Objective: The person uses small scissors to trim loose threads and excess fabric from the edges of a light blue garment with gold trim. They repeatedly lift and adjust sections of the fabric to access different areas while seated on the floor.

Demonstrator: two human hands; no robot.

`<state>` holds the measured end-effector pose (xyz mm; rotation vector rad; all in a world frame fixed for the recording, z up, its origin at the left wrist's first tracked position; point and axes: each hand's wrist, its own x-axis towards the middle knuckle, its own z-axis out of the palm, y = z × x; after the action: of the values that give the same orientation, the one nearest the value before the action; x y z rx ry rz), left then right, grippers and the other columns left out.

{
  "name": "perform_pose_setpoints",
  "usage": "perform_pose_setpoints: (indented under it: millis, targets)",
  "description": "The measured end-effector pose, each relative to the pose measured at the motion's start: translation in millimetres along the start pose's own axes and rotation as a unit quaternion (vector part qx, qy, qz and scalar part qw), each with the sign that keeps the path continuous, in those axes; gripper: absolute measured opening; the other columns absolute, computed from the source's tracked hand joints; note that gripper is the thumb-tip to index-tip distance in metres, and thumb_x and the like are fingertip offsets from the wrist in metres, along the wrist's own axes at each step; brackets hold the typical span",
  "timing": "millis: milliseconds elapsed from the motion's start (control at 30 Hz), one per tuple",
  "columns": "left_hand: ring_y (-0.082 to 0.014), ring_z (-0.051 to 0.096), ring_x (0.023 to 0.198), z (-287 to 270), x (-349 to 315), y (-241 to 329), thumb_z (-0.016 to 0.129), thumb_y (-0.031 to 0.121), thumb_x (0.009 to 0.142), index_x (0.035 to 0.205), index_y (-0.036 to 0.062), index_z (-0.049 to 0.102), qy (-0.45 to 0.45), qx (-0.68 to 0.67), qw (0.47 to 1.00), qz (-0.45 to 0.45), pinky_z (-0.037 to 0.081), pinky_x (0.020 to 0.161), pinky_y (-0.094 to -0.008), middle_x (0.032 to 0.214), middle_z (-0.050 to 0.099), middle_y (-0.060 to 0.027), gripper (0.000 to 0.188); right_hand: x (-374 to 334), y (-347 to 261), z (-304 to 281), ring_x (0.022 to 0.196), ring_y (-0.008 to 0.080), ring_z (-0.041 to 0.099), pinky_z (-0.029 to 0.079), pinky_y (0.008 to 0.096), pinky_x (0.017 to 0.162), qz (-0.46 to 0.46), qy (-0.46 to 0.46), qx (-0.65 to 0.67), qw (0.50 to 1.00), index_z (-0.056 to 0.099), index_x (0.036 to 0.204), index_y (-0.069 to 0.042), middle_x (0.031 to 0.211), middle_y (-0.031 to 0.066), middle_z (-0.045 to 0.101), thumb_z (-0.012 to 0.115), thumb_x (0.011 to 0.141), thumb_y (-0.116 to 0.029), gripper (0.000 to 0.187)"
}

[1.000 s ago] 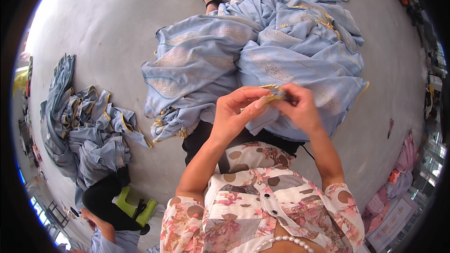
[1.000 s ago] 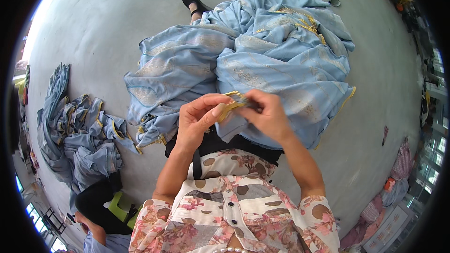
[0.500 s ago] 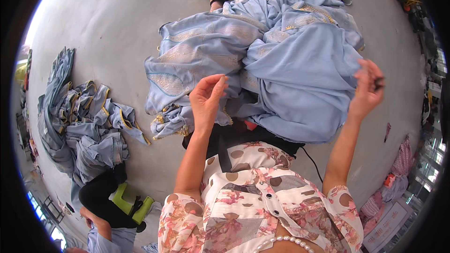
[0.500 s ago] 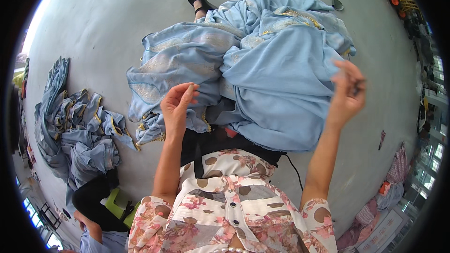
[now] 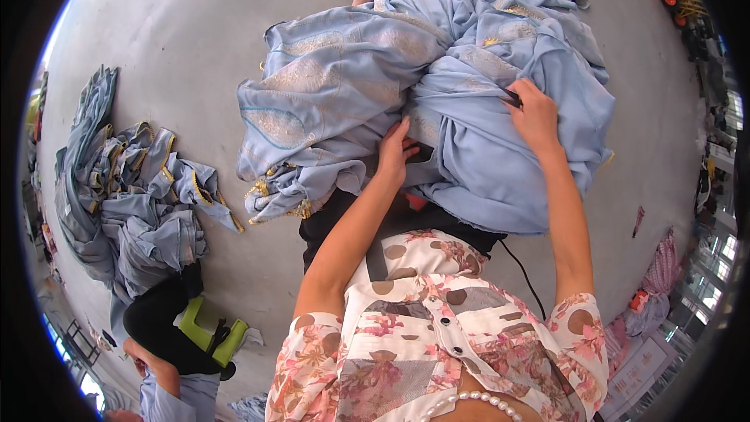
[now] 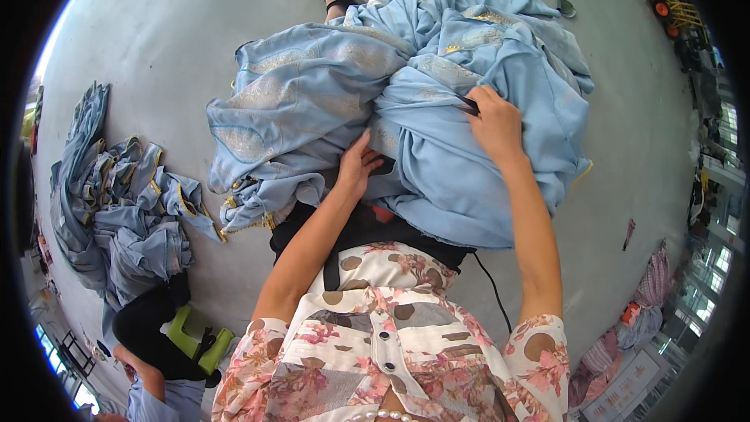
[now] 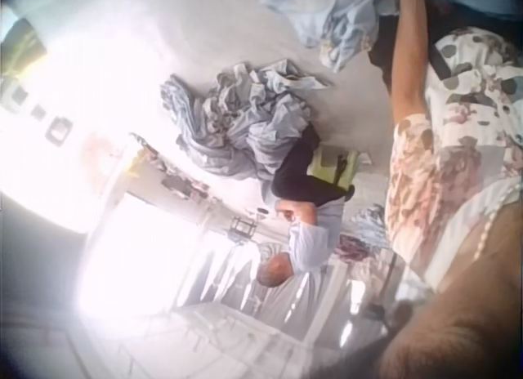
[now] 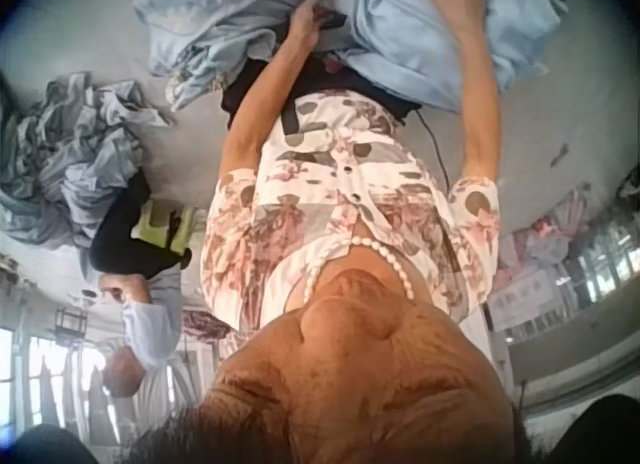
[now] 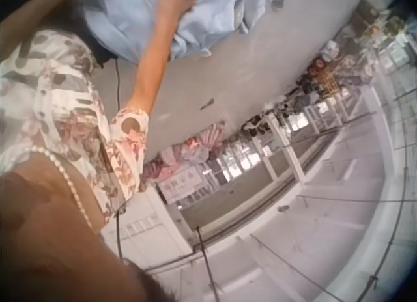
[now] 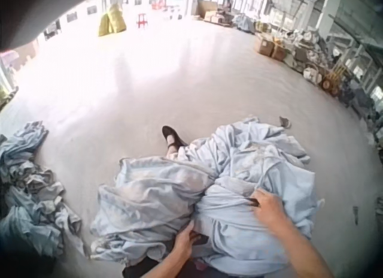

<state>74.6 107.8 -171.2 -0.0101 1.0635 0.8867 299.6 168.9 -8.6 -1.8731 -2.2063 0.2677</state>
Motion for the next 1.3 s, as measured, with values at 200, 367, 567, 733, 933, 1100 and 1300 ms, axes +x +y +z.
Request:
perform_pose_setpoints:
  millis: [200,367,567,733,933,1100,1300]
  targets:
    - [-0.0158,0.060,0.066,-13.0,-9.9,0.4,0.065,0.018,0.088,0.094,0.0027,0.057,-0.070,0.030,0.997,0.012,0.052,0.063,-0.0300,0.079,0.063,-0.0066,0.018,-6.2,15.8,11.4,0.072,0.0334,0.060,0.046,0.0406,0.060,0.003,0.065,0.026,0.998,0.055,0.083,-0.006,0.081,0.0097,0.061,0.066,0.077,-0.006,0.013]
    - [-0.0144,0.063,0.073,-28.7,-77.2,14.1,0.063,0.013,0.089,0.094,0.0005,0.057,-0.160,0.155,0.975,0.012,0.052,0.065,-0.0273,0.080,0.063,-0.0076,0.015,-6.1,26.9,15.0,0.068,0.0323,0.058,0.044,0.0375,0.058,0.000,0.069,0.022,0.997,0.056,0.085,-0.003,0.078,0.0121,0.059,0.067,0.079,-0.007,0.013]
    - [-0.0263,0.064,0.090,-61.3,-42.5,-15.1,0.069,0.014,0.078,0.112,-0.0025,0.058,-0.117,0.577,0.734,0.339,0.048,0.082,-0.0380,0.102,0.066,-0.0153,0.040,3.0,26.1,16.5,0.074,0.0330,0.060,0.046,0.0410,0.062,-0.003,0.070,0.008,0.998,0.057,0.085,-0.007,0.082,0.0091,0.063,0.066,0.079,-0.013,0.012]
    - [-0.0092,0.057,0.074,-62.0,-53.7,13.5,0.069,0.018,0.083,0.093,-0.0019,0.067,-0.265,0.470,0.841,0.046,0.044,0.068,-0.0262,0.081,0.065,0.0014,0.022,2.8,27.3,16.6,0.075,0.0329,0.061,0.046,0.0411,0.062,0.006,0.063,0.007,0.998,0.058,0.085,-0.007,0.082,0.0090,0.063,0.067,0.080,-0.014,0.012]
    - [-0.0054,0.056,0.079,-55.4,-145.1,86.1,0.067,0.017,0.085,0.102,0.0001,0.065,-0.249,0.165,0.954,0.023,0.043,0.074,-0.0220,0.088,0.065,0.0012,0.024,2.1,30.2,18.4,0.075,0.0321,0.062,0.047,0.0410,0.062,0.008,0.055,0.009,0.998,0.059,0.088,-0.008,0.083,0.0090,0.064,0.068,0.079,-0.014,0.014]
    - [-0.0034,0.052,0.075,-17.9,-146.7,115.8,0.063,0.024,0.090,0.099,0.0003,0.061,-0.183,0.284,0.933,0.126,0.041,0.068,-0.0195,0.084,0.061,0.0028,0.025,2.9,-24.7,-5.3,0.063,0.0186,0.059,0.044,0.0316,0.052,0.003,0.117,0.197,0.973,0.062,0.100,-0.008,0.074,0.0032,0.061,0.074,0.078,-0.020,0.028]
    - [-0.0010,0.044,0.066,52.4,-152.8,153.0,0.070,0.025,0.086,0.094,0.0012,0.061,-0.295,0.430,0.836,0.173,0.035,0.056,-0.0184,0.073,0.056,0.0058,0.027,-17.8,-99.1,-26.0,0.060,0.0023,0.038,0.033,0.0197,0.052,-0.050,-0.215,0.438,0.871,0.063,0.100,-0.007,0.068,-0.0056,0.051,0.072,0.080,-0.012,0.022]
